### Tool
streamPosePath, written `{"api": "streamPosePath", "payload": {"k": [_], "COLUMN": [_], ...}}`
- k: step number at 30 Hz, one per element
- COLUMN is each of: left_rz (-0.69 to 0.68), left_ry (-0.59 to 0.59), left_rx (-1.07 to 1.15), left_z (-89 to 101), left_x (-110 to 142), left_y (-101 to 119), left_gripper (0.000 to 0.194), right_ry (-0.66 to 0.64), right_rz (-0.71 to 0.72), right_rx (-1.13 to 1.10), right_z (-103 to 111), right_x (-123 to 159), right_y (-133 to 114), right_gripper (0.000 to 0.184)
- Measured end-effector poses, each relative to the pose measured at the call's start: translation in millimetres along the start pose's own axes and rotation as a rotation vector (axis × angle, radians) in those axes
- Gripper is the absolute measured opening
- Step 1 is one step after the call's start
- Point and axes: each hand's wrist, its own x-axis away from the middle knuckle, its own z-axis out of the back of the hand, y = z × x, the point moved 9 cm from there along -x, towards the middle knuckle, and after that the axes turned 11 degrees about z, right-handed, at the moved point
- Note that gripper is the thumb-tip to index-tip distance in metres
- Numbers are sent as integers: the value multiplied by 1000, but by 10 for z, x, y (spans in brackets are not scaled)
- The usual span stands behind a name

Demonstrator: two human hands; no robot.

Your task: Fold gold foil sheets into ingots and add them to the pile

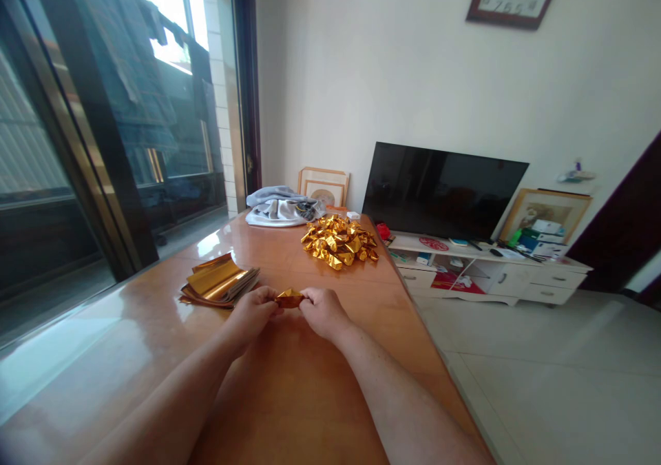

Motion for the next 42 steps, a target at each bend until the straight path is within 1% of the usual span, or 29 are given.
{"api": "streamPosePath", "payload": {"k": [5,13,23,31,37,42], "left_rz": [7,5,16,24,37,23], "left_ry": [0,14,-48,-44,-38,-18], "left_rx": [27,-32,29,14,10,41], "left_z": [0,4,-30,-22,-23,1], "left_x": [1,0,32,72,111,83], "left_y": [-7,-4,31,67,95,72], "left_gripper": [13,14,25,23,17,15], "right_ry": [8,-2,-1,-24,-33,-28], "right_rz": [12,6,-27,-48,-65,-76], "right_rx": [-21,-1,-9,-53,-73,-121], "right_z": [9,0,-1,-22,-36,-50], "right_x": [8,0,5,3,14,7], "right_y": [-35,-1,36,47,70,104], "right_gripper": [25,26,23,24,25,29]}}
